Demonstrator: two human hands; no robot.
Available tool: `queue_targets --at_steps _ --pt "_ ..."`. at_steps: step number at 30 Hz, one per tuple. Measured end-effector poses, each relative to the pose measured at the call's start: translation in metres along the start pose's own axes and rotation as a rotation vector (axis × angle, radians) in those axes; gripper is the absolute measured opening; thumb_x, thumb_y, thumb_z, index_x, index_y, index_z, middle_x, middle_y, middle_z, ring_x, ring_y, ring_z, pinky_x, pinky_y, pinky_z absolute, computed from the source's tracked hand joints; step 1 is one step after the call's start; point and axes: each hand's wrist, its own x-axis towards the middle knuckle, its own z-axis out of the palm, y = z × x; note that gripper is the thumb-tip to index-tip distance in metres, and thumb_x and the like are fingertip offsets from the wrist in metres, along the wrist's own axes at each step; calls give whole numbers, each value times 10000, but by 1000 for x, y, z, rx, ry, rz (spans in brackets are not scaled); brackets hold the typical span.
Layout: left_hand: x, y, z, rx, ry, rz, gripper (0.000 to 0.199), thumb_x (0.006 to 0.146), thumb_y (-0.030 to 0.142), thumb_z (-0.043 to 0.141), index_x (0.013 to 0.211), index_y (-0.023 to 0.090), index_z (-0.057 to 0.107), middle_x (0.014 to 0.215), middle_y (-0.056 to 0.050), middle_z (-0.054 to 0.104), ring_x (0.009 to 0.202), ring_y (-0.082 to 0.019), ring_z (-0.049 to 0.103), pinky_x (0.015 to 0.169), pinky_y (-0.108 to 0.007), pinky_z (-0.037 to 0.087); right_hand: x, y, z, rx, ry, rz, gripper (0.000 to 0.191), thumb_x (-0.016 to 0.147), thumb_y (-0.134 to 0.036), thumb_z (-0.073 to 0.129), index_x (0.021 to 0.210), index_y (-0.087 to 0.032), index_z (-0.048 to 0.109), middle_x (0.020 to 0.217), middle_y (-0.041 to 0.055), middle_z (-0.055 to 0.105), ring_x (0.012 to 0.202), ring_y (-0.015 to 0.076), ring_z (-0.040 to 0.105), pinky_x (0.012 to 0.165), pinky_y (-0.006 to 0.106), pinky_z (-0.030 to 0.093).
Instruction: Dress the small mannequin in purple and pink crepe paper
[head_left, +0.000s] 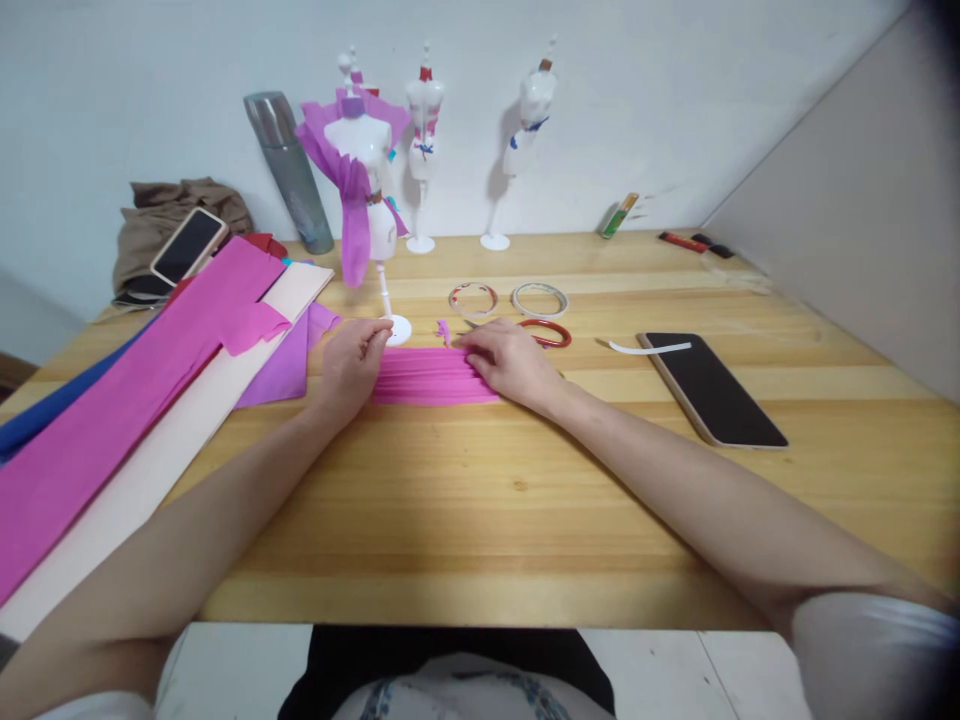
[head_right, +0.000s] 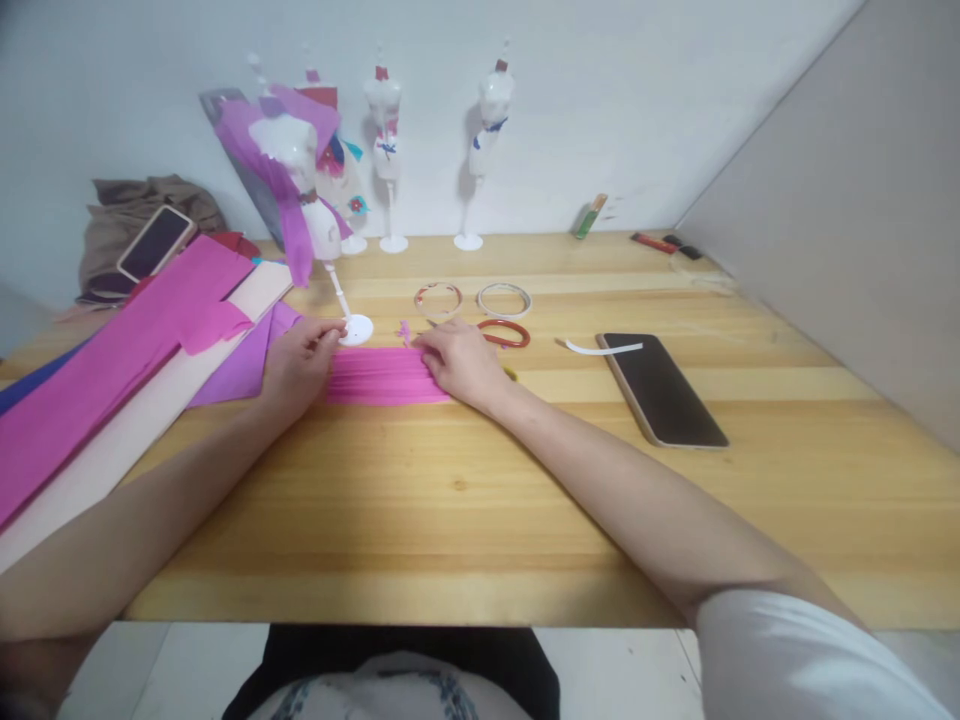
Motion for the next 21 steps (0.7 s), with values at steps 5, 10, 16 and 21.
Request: queue_targets --at_steps 5,10,16,21 --pt "2 -2 -1 9 -5 -39 273 954 311 494 986 232 754 1054 -35 790 953 -240 704 881 -363 552 -1 -5 -6 10 -50 -63 250 897 -261 655 1079 -153 788 996 138 768 1022 308 682 949 458 519" --pt "2 3 0 116 -169 230 192 928 280 587 1004 204 747 1053 -60 784 1031 -248 681 965 -387 524 -1 -7 -9 -30 -105 -131 310 862 -292 684 1105 -123 778 984 157 745 1007 330 660 930 486 511" --pt "2 4 4 190 -341 444 221 948 324 611 1107 211 715 1124 -81 755 1119 -250 641 1031 -422 496 -1 -3 -3 5 -54 -152 221 880 -243 652 1041 -168 782 949 128 746 968 303 652 904 473 504" --pt "3 0 6 243 -398 454 259 911 331 669 1132 198 696 1081 -90 744 1071 -258 630 983 -433 499 -1 -2 -3 -27 -71 -172 199 876 -279 690 1027 -179 774 925 112 739 944 289 631 879 450 483"
